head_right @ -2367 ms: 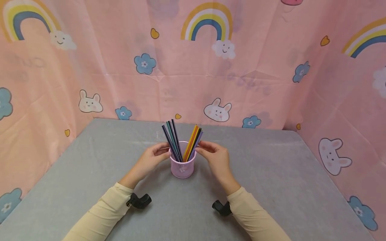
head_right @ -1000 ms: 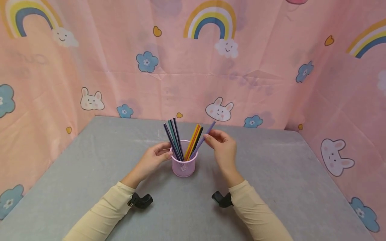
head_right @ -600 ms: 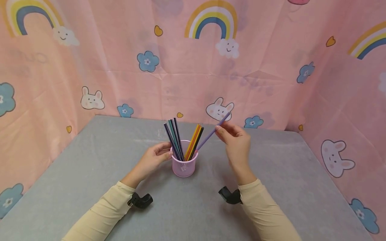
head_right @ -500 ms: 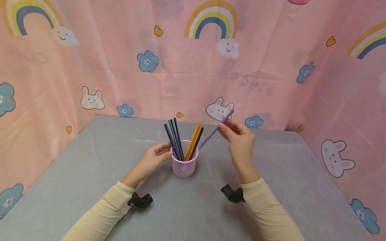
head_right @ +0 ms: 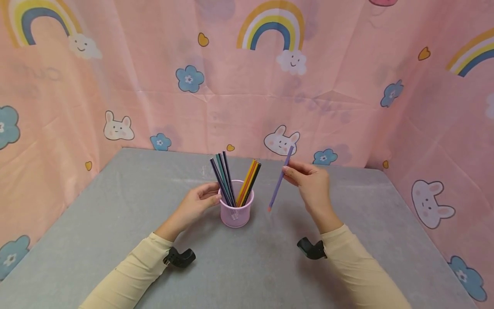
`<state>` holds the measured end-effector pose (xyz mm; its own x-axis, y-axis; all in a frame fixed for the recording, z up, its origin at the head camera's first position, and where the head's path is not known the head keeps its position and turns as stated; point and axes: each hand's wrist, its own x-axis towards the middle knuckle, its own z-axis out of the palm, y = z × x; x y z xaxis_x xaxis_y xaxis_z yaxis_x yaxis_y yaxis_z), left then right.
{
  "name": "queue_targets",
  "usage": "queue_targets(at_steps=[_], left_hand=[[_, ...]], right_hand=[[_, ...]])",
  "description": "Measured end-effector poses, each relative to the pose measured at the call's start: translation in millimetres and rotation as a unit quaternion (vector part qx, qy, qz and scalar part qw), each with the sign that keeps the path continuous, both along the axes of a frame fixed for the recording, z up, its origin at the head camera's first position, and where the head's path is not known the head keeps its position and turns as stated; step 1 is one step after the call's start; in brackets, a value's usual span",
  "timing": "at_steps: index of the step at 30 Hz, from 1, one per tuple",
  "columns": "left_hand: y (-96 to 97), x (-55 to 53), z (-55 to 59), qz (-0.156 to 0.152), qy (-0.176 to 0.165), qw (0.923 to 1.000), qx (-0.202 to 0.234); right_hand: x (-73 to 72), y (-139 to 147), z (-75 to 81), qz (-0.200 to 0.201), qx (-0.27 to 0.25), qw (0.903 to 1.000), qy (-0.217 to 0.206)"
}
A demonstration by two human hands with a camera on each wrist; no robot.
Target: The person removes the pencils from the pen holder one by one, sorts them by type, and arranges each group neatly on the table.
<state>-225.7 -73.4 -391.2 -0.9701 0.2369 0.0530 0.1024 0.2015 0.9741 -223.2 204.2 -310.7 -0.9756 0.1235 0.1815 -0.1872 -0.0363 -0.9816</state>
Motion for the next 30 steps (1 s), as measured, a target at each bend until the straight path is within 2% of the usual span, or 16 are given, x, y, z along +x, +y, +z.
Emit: queue_targets(at_steps=[5,9,14,15,19,24,30], left_hand=[[0.5,-0.4,0.3,0.0,0.0,1.0,-0.001],[0.7,-0.9,0.4,0.001,-0.004,1.0,0.0],[0.2,0.0,-0.4,-0.002,-0.003,0.9999,0.013],[0.4,2.5,3.2,-0.004,-0.004,0.9999,0.016],[0.7,3.3,2.7,-0.002,-0.007,0.9999,0.011],[0.6,0.8,-0.6,-0.004,-0.01,0.9999,0.006],[0.4,0.6,-0.4,-0.002,-0.004,0.9999,0.016]], right_hand=[[-9.6,5,-11.1,0.038,0.06,0.9967,-0.039],[-17.7,7,-18.9,0.051,0.105,0.9897,-0.082],[-25.4,8,-27.5,0.05,0.149,0.9768,-0.145],[-26.6,8,-29.2,0.049,0.158,0.9738,-0.156],[-32.5,9,-37.9,0.048,0.198,0.9605,-0.19],[-38.9,8,-43.8,0.054,0.198,0.954,-0.219],[-44.5,7,-49.6,0.07,0.176,0.9531,-0.236]])
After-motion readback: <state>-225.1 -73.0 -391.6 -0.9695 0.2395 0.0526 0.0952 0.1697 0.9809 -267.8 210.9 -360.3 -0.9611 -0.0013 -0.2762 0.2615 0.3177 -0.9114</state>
